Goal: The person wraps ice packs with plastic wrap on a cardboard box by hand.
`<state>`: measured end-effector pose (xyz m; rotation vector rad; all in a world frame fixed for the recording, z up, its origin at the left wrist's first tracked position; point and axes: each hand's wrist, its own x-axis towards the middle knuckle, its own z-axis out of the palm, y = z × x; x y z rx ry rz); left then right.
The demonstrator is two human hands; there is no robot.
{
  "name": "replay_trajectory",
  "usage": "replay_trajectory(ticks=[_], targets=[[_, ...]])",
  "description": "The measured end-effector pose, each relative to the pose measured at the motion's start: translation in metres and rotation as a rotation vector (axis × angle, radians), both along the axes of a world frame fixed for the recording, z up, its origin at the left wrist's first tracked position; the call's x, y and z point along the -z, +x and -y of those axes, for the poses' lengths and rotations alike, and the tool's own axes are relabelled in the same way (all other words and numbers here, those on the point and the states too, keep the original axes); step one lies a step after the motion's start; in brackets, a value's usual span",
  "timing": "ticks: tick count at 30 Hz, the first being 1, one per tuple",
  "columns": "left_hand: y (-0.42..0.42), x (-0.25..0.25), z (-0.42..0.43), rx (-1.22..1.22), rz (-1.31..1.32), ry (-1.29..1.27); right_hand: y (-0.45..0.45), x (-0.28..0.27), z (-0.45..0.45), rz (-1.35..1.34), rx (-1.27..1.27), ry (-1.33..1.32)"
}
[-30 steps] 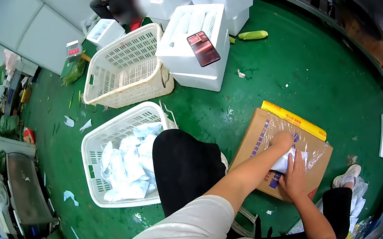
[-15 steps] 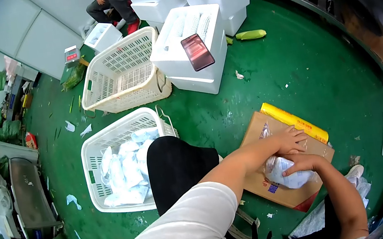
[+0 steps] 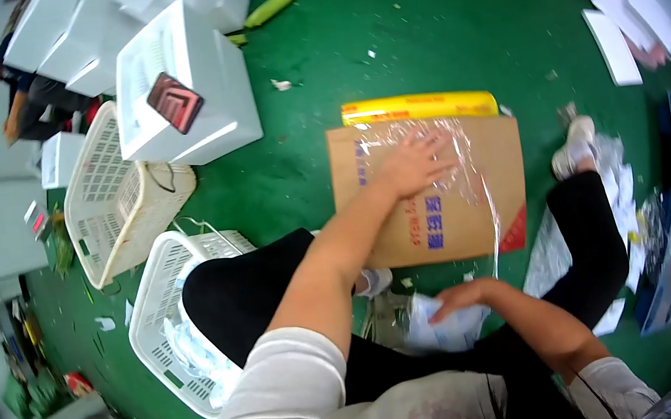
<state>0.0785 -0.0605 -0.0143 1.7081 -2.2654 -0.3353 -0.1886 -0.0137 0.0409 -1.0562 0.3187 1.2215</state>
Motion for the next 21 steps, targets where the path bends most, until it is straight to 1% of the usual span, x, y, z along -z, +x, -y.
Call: replay_trajectory(ticks=[1, 2, 3, 4, 5, 6, 7, 8, 9, 10, 11, 12, 13, 14, 15, 17, 18, 19, 21], targets=[[-0.004, -0.009, 0.000, -0.011, -0.013, 0.047, -0.014, -0.007, 0.004, -0.117, 0.204, -0.060], [-0.008, -0.018, -0.001, -0.020, -0.018, 0.101, -0.023, -0.018, 0.009, -0.398, 0.415, 0.127], [-0.012, -0.019, -0.005, -0.076, -0.080, 0.081, -0.041, -0.013, 0.003, -0.578, 0.643, 0.191], [-0.019, -0.020, -0.010, -0.138, -0.145, 0.066, -0.051, -0.020, -0.002, -0.617, 0.780, 0.237], [-0.030, -0.018, -0.017, -0.207, -0.213, 0.053, -0.062, -0.016, -0.012, -0.593, 0.919, 0.240], [-0.043, -0.020, -0.024, -0.366, -0.491, -0.004, -0.058, -0.037, -0.012, -0.641, 0.979, 0.208], [-0.053, -0.031, -0.027, -0.528, -0.761, -0.069, -0.061, -0.040, -0.014, -0.630, 1.056, 0.298], [-0.063, -0.060, -0.035, -0.633, -0.852, -0.236, -0.063, -0.053, -0.012, -0.573, 1.114, 0.279], [-0.073, -0.097, -0.054, -0.735, -0.884, -0.107, -0.064, -0.069, -0.008, -0.509, 1.169, 0.253], [-0.088, -0.138, -0.078, -0.839, -0.912, 0.021, -0.064, -0.083, -0.004, -0.413, 1.148, 0.203], [-0.113, -0.179, -0.103, -0.752, -0.803, 0.248, -0.064, -0.095, 0.001, -0.312, 1.120, 0.150], [-0.136, -0.185, -0.125, -0.656, -0.662, 0.433, -0.064, -0.100, 0.006, -0.210, 1.090, 0.100], [-0.164, -0.170, -0.152, -0.582, -0.578, 0.368, -0.062, -0.097, 0.012, -0.098, 0.946, 0.021], [-0.178, -0.176, -0.164, -0.714, -0.572, 0.549, -0.048, -0.108, 0.020, 0.015, 0.714, -0.199], [-0.181, -0.169, -0.170, -0.766, -0.840, 0.606, -0.032, -0.128, 0.029, 0.124, 0.470, -0.414], [-0.179, -0.148, -0.182, -0.858, -1.394, 0.700, -0.016, -0.170, 0.040, 0.344, 0.231, -0.962], [-0.177, -0.152, -0.181, -0.979, -1.485, 0.818, -0.020, -0.195, 0.045, 0.390, 0.594, -1.105], [-0.179, -0.157, -0.184, -1.057, -1.566, 0.735, -0.022, -0.216, 0.047, 0.433, 0.966, -1.224], [-0.182, -0.169, -0.182, -1.185, -1.725, 0.536, -0.041, -0.238, 0.031, 0.831, 1.481, -1.036]])
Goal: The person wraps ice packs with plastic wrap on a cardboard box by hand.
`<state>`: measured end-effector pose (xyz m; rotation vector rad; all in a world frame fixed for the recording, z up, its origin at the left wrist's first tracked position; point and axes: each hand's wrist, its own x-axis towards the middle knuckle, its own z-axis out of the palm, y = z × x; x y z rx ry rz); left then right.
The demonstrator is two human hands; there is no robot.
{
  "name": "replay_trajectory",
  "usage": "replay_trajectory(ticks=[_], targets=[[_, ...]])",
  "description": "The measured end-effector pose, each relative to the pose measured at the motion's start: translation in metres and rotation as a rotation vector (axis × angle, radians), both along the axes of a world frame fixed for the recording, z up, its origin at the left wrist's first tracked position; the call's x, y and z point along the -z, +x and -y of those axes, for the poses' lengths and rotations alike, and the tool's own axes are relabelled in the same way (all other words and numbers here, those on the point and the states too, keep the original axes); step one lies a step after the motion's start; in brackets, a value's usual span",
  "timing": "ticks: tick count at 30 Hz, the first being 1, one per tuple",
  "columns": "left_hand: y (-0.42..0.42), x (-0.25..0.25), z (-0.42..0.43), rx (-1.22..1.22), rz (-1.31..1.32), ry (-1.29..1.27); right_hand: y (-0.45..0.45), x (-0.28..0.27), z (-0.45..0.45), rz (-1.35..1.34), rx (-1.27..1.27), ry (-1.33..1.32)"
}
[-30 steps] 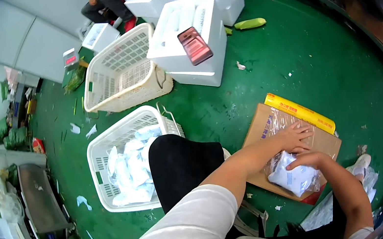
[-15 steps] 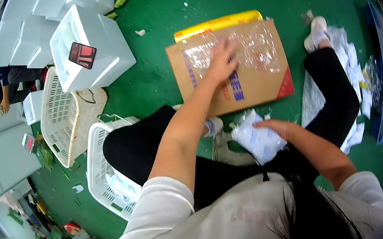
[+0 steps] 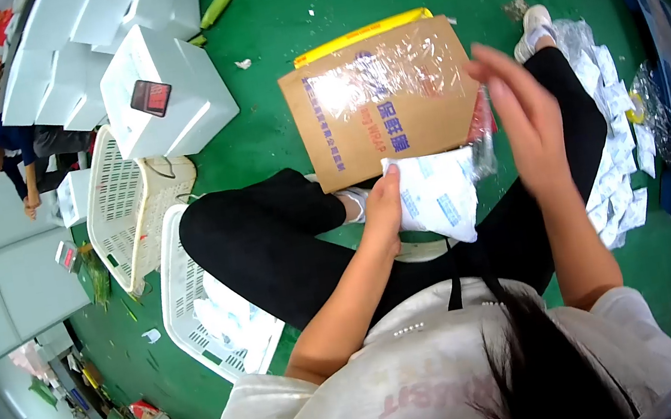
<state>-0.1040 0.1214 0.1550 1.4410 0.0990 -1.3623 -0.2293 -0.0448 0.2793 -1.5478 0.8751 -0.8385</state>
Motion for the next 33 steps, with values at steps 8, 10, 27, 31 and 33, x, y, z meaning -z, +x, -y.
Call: replay_trajectory(ticks=[8, 10, 27, 31, 33], targets=[[-0.024, -0.044, -0.015, -0.057, -0.225, -0.201, 0.009, 0.036, -0.076, 0.650, -0.344, 0.689], [-0.018, -0.049, -0.032, 0.016, -0.289, -0.227, 0.023, 0.047, -0.097, 0.666, -0.443, 0.459], [0.203, -0.081, -0.362, -0.535, 1.005, 0.766, -0.513, 0.474, 0.003, -0.720, 1.416, 0.801], [0.298, -0.134, -0.364, -0.525, 1.293, 0.667, -0.522, 0.511, 0.017, -0.835, 1.280, 0.756], [0.358, -0.143, -0.300, -0.502, 1.379, 0.460, -0.545, 0.557, 0.015, -1.305, 1.179, 0.601]])
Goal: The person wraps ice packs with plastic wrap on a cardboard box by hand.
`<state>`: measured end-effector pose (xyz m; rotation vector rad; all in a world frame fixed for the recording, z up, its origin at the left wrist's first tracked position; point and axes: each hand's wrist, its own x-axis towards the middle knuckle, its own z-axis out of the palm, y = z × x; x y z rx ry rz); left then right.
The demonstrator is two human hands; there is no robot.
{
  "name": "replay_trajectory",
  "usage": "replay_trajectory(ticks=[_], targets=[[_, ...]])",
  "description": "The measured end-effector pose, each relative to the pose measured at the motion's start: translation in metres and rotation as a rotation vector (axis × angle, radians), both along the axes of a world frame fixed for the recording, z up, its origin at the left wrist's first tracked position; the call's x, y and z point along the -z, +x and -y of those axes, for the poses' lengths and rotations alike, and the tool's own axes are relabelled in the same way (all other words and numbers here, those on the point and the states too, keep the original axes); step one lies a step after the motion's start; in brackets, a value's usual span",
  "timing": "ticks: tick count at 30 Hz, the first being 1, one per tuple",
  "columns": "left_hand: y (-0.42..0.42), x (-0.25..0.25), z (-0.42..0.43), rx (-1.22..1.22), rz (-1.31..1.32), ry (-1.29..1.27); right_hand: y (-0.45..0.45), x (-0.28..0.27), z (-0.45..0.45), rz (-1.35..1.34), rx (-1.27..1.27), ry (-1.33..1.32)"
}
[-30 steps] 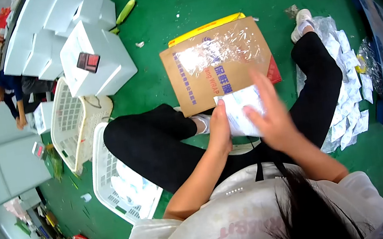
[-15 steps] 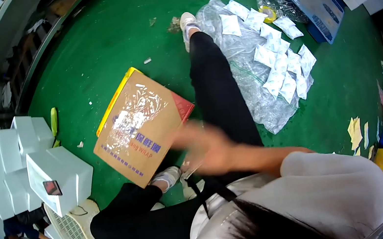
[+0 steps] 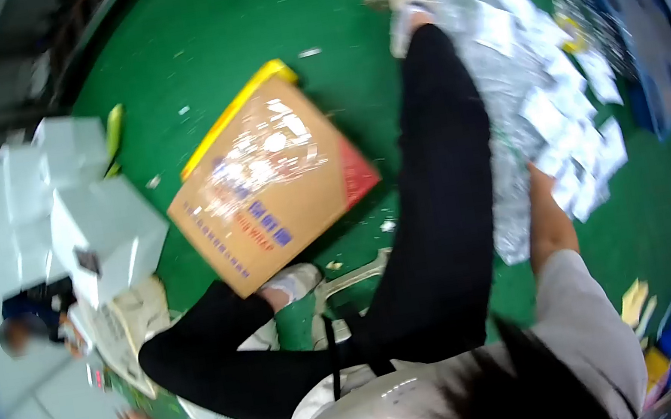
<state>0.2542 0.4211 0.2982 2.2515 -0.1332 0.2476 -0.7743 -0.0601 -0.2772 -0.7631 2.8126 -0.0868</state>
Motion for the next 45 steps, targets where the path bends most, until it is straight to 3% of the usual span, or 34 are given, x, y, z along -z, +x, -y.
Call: replay_trajectory(ticks=[1, 2, 3, 5, 7, 9, 10, 11, 12, 13, 14, 17, 18, 21, 23, 26, 29, 32, 33, 37, 40, 42, 43, 44, 45], targets=[[-0.032, -0.007, 0.096, 0.113, -0.040, 0.015, -0.016, 0.020, -0.007, 0.051, -0.043, -0.091], [-0.040, 0.008, 0.153, 0.319, 0.067, 0.050, -0.055, 0.058, -0.015, 0.525, 0.145, -0.133], [-0.035, 0.024, 0.192, 0.364, 0.037, 0.067, 0.004, -0.036, -0.009, 0.728, 0.440, -0.201], [-0.096, 0.054, 0.291, 0.555, -0.194, -0.015, 0.040, -0.098, -0.019, 1.108, 0.651, -0.609], [-0.133, 0.115, 0.341, 0.644, -0.257, -0.021, 0.070, -0.155, -0.033, 1.407, 0.497, -0.956], [-0.163, 0.187, 0.369, 0.545, -0.390, -0.044, 0.050, -0.169, -0.046, 0.224, -0.744, -0.734], [-0.170, 0.231, 0.372, 0.523, -0.375, -0.026, 0.054, -0.203, -0.030, 0.611, -0.396, -0.852], [-0.159, 0.301, 0.363, 0.498, -0.410, 0.129, 0.091, -0.266, -0.007, 0.869, -0.313, -0.918], [-0.197, 0.295, 0.382, 0.399, -0.235, 0.381, 0.132, -0.333, 0.018, 1.112, -0.196, -0.973], [-0.236, 0.284, 0.398, 0.290, -0.057, 0.621, 0.186, -0.381, 0.042, 1.245, -0.391, -1.000], [-0.252, 0.293, 0.403, 0.286, 0.009, 0.597, 0.227, -0.404, 0.061, 1.147, -0.547, -0.852], [-0.268, 0.300, 0.410, 0.262, 0.084, 0.424, 0.443, -0.500, 0.087, 0.941, -1.324, -0.541], [-0.268, 0.300, 0.410, 0.279, 0.069, 0.384, 0.501, -0.511, 0.089, 1.072, -1.484, -0.500], [-0.267, 0.299, 0.409, 0.237, 0.012, 0.278, 0.615, -0.423, 0.102, 0.826, -1.952, -0.570], [-0.263, 0.293, 0.401, 0.248, 0.064, 0.331, 0.661, -0.354, 0.104, 0.554, -2.074, -0.569], [-0.242, 0.293, 0.384, 0.412, -0.425, 0.046, 0.672, -0.304, 0.098, 0.314, -2.158, -0.521], [-0.231, 0.316, 0.378, 0.460, -0.514, -0.240, 0.650, -0.353, 0.096, 0.306, -2.006, -0.385], [-0.228, 0.295, 0.390, 0.319, -0.801, -0.470, 0.592, -0.340, 0.108, 0.369, -1.238, -0.206], [-0.227, 0.293, 0.393, 0.234, -0.884, -0.519, 0.580, -0.333, 0.094, 0.352, -1.164, -0.087], [-0.213, 0.298, 0.400, 0.359, -0.910, -0.265, 0.598, -0.331, 0.063, 0.176, -1.122, 0.141], [-0.200, 0.316, 0.398, 0.471, -0.990, -0.093, 0.584, -0.255, 0.084, 0.443, -1.289, 0.214], [-0.197, 0.331, 0.384, 0.463, -0.855, 0.094, 0.566, -0.258, 0.091, 0.623, -1.253, 0.189], [-0.195, 0.332, 0.375, 0.446, -0.789, 0.188, 0.562, -0.313, 0.089, 0.705, -1.233, 0.260], [-0.197, 0.307, 0.365, 0.449, -0.743, 0.225, 0.536, -0.300, 0.100, 0.844, -1.252, 0.234], [-0.203, 0.277, 0.356, 0.448, -0.700, 0.262, 0.517, -0.305, 0.111, 0.801, -1.322, 0.319]])
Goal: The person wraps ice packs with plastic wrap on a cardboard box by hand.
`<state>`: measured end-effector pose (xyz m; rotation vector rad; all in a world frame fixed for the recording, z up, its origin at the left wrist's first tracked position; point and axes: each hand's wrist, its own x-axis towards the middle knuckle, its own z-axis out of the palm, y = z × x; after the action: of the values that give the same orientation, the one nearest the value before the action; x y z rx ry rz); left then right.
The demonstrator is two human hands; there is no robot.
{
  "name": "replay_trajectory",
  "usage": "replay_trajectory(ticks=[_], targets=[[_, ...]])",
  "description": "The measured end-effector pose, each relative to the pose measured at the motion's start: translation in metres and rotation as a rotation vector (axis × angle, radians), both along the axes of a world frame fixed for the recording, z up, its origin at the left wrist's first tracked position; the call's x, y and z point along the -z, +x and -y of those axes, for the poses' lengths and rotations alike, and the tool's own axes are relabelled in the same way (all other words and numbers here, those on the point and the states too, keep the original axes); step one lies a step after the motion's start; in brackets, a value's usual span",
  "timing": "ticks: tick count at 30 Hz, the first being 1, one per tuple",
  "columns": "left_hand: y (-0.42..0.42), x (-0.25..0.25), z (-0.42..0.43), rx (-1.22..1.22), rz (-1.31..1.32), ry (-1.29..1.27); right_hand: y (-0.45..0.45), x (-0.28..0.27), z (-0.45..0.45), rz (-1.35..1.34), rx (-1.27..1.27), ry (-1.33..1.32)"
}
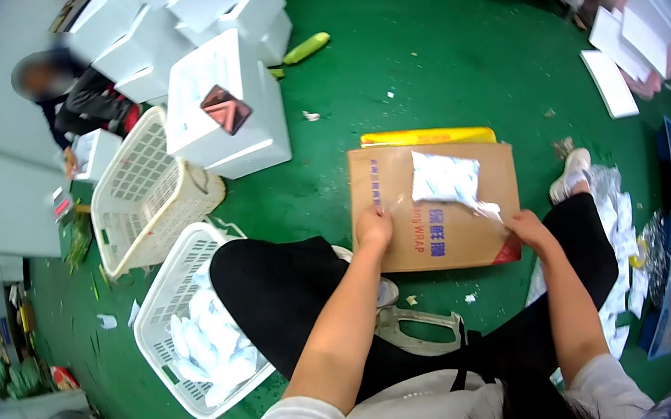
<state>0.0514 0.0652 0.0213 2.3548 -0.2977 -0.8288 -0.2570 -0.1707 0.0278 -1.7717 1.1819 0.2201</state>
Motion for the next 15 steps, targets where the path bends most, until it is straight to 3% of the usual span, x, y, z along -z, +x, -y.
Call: replay_trajectory(ticks=[2, 3, 4, 5, 7, 9, 10, 12, 13, 14, 15], targets=[[-0.015, -0.014, -0.031, 0.048, 0.117, 0.073, -0.015, -0.067, -0.024, 0.156, 0.099, 0.236], [-0.028, -0.036, -0.047, 0.030, 0.088, 0.106, -0.032, -0.071, -0.026, 0.138, -0.036, 0.105], [-0.044, -0.050, -0.061, -0.057, 0.097, 0.083, -0.050, -0.060, -0.030, 0.345, -0.060, 0.001], [-0.054, -0.076, -0.070, -0.042, 0.070, 0.056, -0.058, -0.072, -0.037, 0.336, 0.069, 0.132], [-0.075, -0.111, -0.068, -0.055, 0.267, -0.114, -0.026, -0.091, -0.053, 0.567, 0.298, 0.211], [-0.084, -0.103, -0.043, -0.026, 0.293, -0.520, 0.015, -0.090, -0.062, 0.749, 0.479, 0.258], [-0.085, -0.104, -0.021, 0.012, 0.348, -0.601, 0.035, -0.060, -0.054, 0.821, 0.446, 0.364], [-0.086, -0.069, 0.022, 0.098, 0.109, -0.764, 0.079, 0.009, -0.055, 0.576, 0.108, 0.015], [-0.088, -0.047, 0.039, 0.194, 0.240, -0.712, 0.092, 0.006, -0.067, 0.550, -0.108, -0.239], [-0.087, -0.032, 0.046, 0.392, 0.185, -0.529, 0.103, 0.000, -0.085, 0.513, -0.315, -0.492], [-0.087, -0.021, 0.040, 0.458, 0.226, -0.578, 0.107, -0.013, -0.093, 0.470, -0.396, -0.520]])
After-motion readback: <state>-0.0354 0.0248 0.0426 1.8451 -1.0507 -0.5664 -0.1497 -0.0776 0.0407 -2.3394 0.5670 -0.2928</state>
